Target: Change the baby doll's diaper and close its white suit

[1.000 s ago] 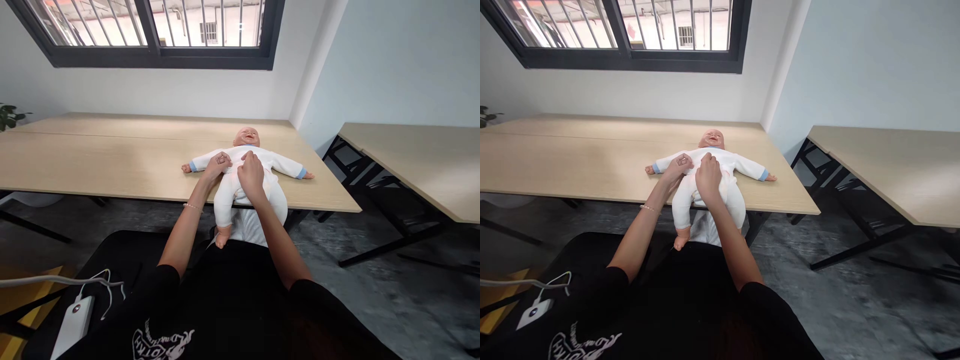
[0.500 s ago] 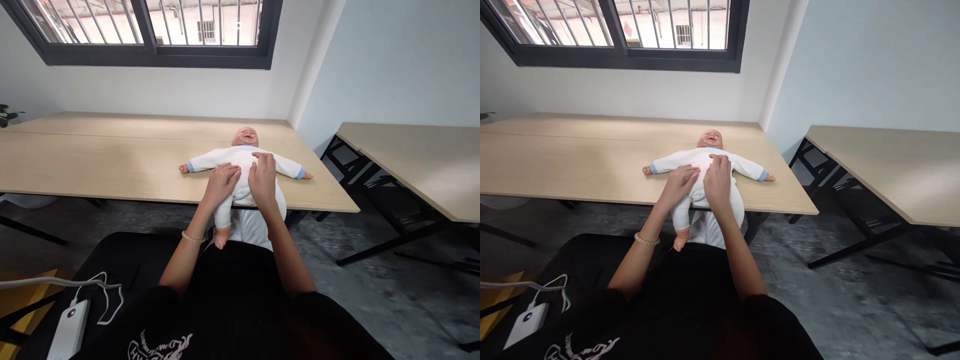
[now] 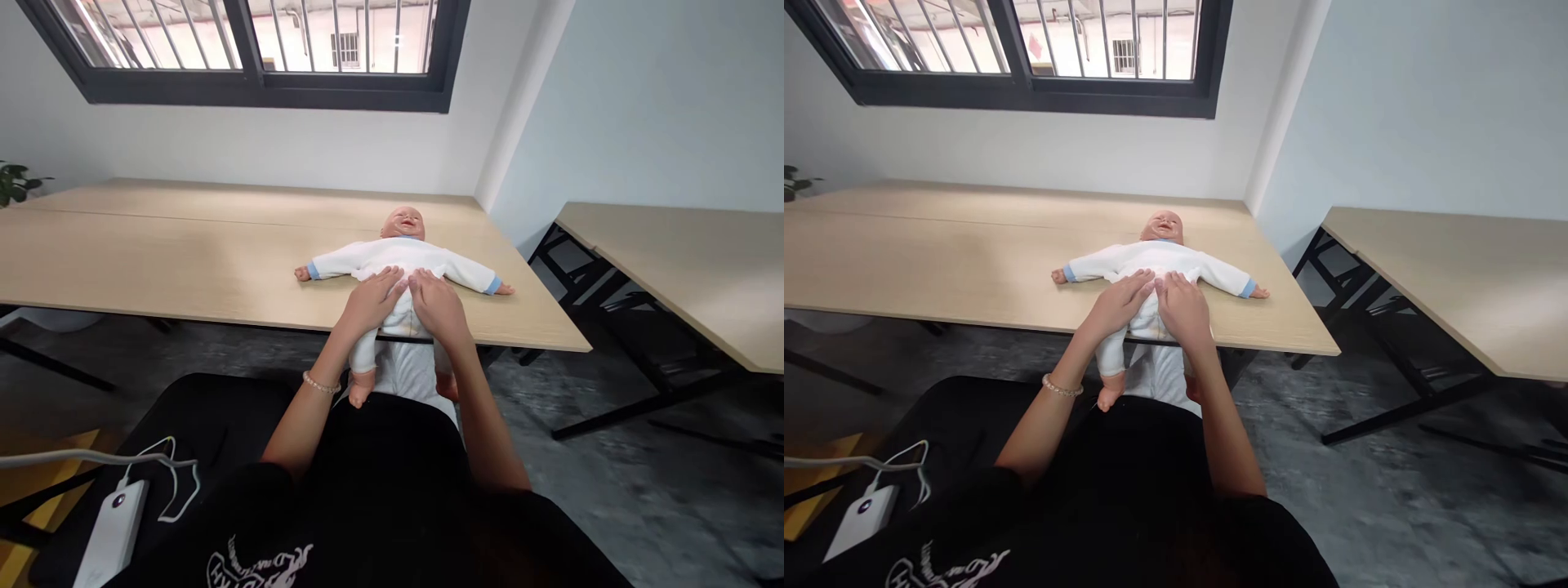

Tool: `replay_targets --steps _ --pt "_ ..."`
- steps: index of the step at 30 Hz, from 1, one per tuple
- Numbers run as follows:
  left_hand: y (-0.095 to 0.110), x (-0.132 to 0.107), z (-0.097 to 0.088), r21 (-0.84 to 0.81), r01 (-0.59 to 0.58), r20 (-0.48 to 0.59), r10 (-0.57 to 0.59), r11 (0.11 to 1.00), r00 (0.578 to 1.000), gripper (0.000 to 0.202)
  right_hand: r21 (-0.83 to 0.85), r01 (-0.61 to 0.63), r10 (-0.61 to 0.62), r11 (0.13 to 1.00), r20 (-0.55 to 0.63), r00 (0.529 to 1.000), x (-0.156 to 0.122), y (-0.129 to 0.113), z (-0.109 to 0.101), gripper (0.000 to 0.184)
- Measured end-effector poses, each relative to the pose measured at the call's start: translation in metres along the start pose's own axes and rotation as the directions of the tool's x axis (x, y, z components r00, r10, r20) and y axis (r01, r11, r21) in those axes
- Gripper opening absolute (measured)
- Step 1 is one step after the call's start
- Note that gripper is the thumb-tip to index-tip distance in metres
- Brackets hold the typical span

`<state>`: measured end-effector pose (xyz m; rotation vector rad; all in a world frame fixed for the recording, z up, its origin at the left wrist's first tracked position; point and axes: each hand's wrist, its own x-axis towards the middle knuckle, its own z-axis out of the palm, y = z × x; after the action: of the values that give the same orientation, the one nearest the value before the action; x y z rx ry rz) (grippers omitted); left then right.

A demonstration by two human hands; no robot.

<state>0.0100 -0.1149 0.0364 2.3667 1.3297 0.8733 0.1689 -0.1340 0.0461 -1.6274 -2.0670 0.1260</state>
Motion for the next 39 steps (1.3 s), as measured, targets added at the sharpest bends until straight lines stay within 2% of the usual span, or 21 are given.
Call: replay_targets --steps 6,13,15,17,21,23,25,28,31,33,35,37,39 --pt "-0.011 0.002 0.000 -0.059 -0.006 0.034 0.008 0.998 0.999 0.059 -0.039 -0.090 0.089 0.995 -0.022 0.996 -0.002 -0.009 0.009 0.057" --pt "-0.018 0.002 -0.008 -0.215 -0.005 0.063 0.019 0.977 0.998 0.059 0.005 -0.092 0.092 0.996 -0.057 0.994 0.000 -0.013 0.018 0.059" --pt "-0.024 0.002 -0.008 -0.295 -0.012 0.028 0.021 0.955 0.999 0.057 0.079 -0.062 0.068 0.995 -0.070 0.995 0.003 -0.005 0.018 0.059" --pt "-0.032 0.002 -0.004 -0.405 -0.021 -0.052 0.000 0.914 0.999 0.057 0.201 -0.007 0.025 0.979 -0.088 0.996 0.003 0.007 0.017 0.061" --pt "-0.050 0.000 0.007 -0.592 -0.035 -0.222 -0.121 0.805 0.967 0.067 0.426 0.061 0.012 0.903 -0.167 0.986 -0.005 0.033 0.018 0.070" --pt "-0.053 -0.002 0.009 -0.599 -0.042 -0.217 -0.112 0.800 0.970 0.066 0.451 0.074 0.013 0.889 -0.187 0.982 -0.011 0.039 0.019 0.073" --pt "-0.052 -0.004 0.007 -0.564 -0.042 -0.166 -0.064 0.824 0.984 0.062 0.437 0.082 -0.004 0.896 -0.177 0.984 -0.014 0.040 0.021 0.072" --pt "-0.044 -0.007 -0.001 -0.484 -0.020 -0.098 -0.032 0.875 0.995 0.059 0.388 0.084 -0.031 0.918 -0.141 0.990 -0.011 0.037 0.021 0.070" --pt "-0.035 -0.009 -0.005 -0.394 -0.020 -0.076 -0.011 0.919 0.997 0.055 0.345 0.096 -0.047 0.934 -0.147 0.988 -0.009 0.034 0.020 0.069" --pt "-0.031 -0.012 -0.002 -0.341 -0.060 -0.136 0.013 0.938 0.991 0.052 0.325 0.109 -0.042 0.940 -0.204 0.978 -0.014 0.033 0.021 0.067" --pt "-0.028 -0.019 0.005 -0.279 -0.110 -0.269 0.032 0.954 0.963 0.047 0.306 0.125 -0.032 0.944 -0.291 0.956 -0.026 0.032 0.024 0.063" --pt "-0.024 -0.031 0.014 -0.215 -0.137 -0.421 0.034 0.967 0.906 0.037 0.304 0.147 -0.022 0.941 -0.380 0.925 -0.044 0.033 0.027 0.058" --pt "-0.022 -0.045 0.023 -0.191 -0.145 -0.523 0.024 0.971 0.852 0.026 0.320 0.151 0.019 0.935 -0.472 0.881 -0.062 0.034 0.031 0.052"
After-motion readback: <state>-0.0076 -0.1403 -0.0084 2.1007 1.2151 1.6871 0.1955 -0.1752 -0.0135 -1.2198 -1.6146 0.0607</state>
